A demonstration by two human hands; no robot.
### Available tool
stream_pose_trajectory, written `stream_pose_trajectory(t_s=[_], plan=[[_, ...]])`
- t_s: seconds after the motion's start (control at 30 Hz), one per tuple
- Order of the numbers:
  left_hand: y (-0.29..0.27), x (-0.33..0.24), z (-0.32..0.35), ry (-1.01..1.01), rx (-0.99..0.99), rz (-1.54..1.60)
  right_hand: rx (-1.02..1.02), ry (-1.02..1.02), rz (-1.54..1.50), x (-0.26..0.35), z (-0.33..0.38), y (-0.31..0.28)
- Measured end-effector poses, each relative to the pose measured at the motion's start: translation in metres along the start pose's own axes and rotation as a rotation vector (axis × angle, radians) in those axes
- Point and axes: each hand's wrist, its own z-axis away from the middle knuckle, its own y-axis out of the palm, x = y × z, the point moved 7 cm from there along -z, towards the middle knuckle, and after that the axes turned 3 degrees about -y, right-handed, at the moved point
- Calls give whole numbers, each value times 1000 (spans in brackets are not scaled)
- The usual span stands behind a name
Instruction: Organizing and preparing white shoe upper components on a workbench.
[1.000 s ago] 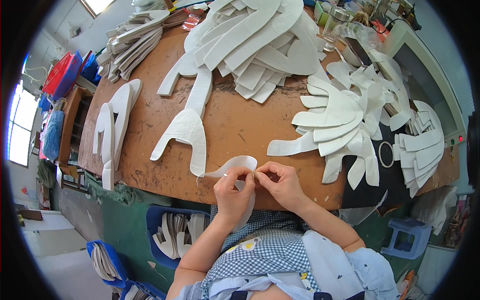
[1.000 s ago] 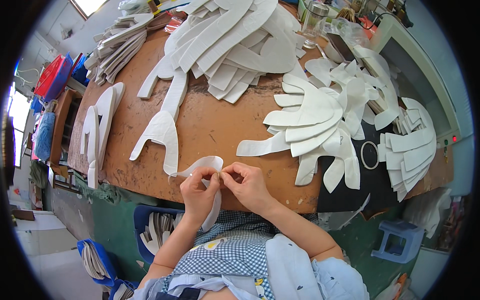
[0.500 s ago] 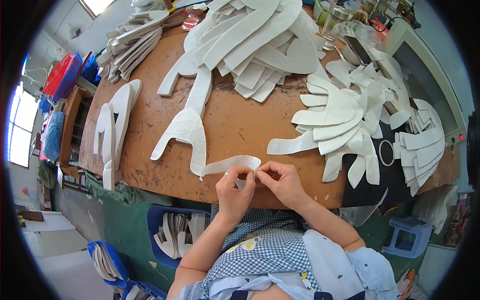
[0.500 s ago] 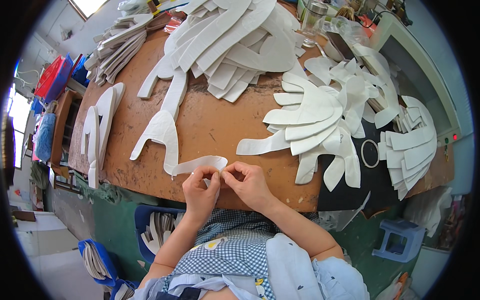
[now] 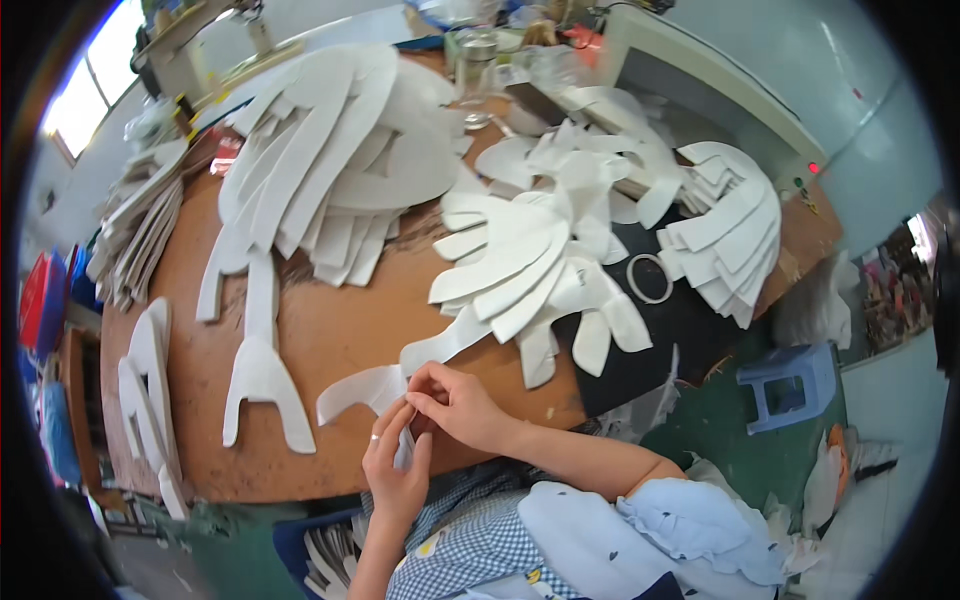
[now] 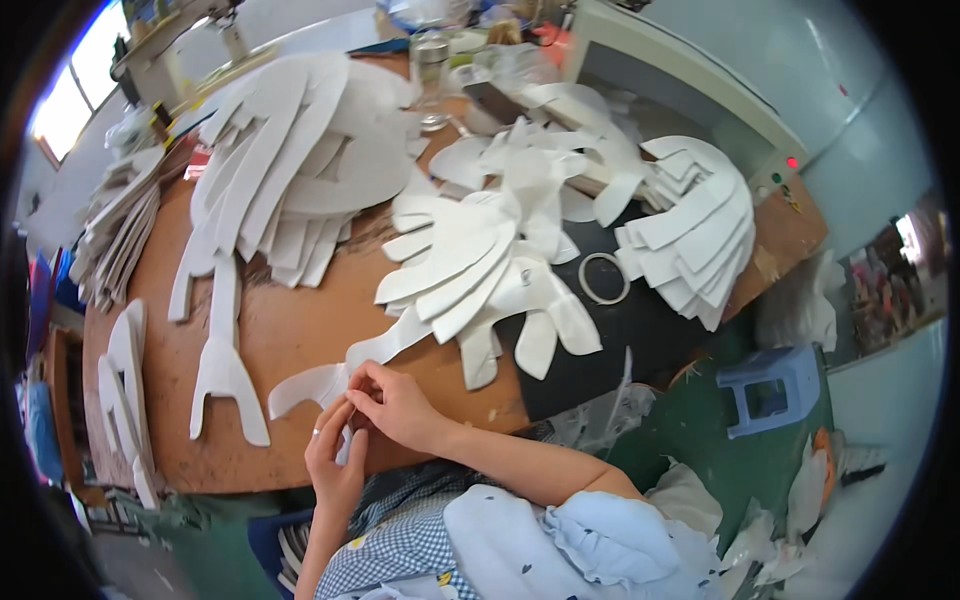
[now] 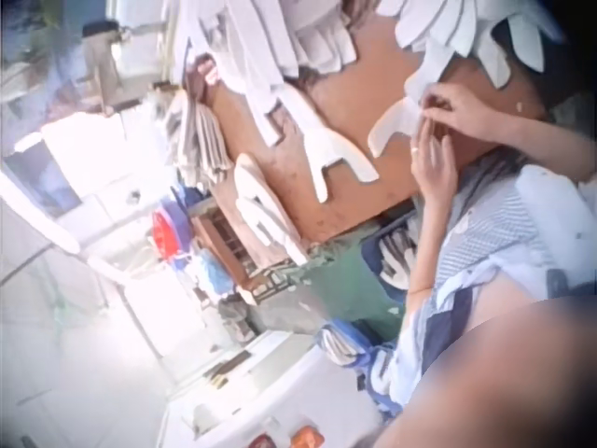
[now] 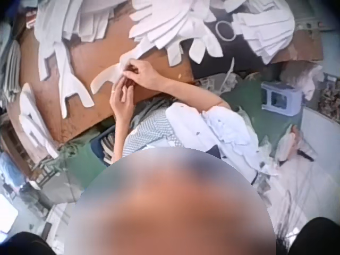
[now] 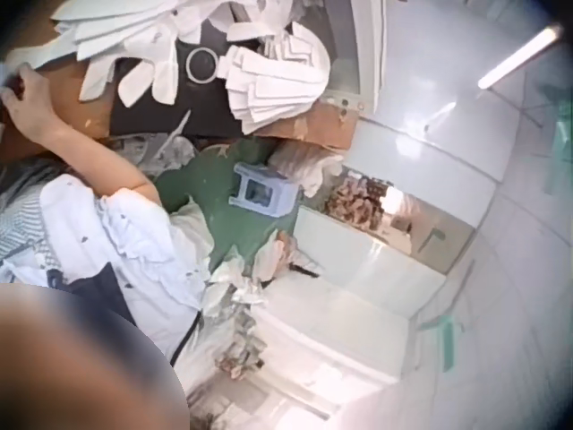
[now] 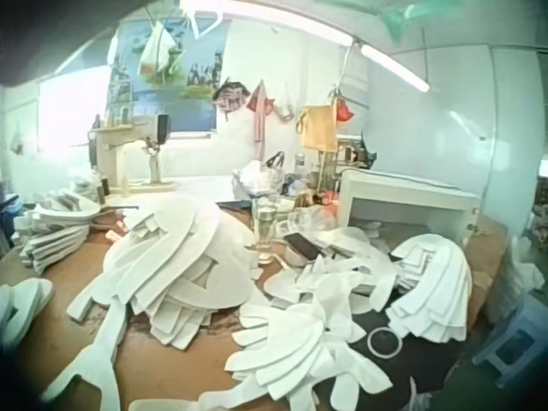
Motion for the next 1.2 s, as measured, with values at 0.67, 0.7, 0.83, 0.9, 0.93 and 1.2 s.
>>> stream_pose_trajectory(t_s=[0.67,0.7,0.83,0.9,0.93,1.2], plan=[[17,2,-14,-23,-29,-25,-1237,-58,1371,282,-14,-490],[17,3,-14,-27,-34,-30,-1368,185,1580,283,-10,-495],[16,8,-11,-92,-48,-48,-1155,-479,1898,256,-26,-392],[19,7,-12,-87,-42,-57,-911,-453,1707,232,-20,-328],[18,6,-12,-58,-53,-72,-777,-242,1552,214,-18,-301],[19,5,-12,-58,-59,-63,-498,-140,1437,144,48,-237]])
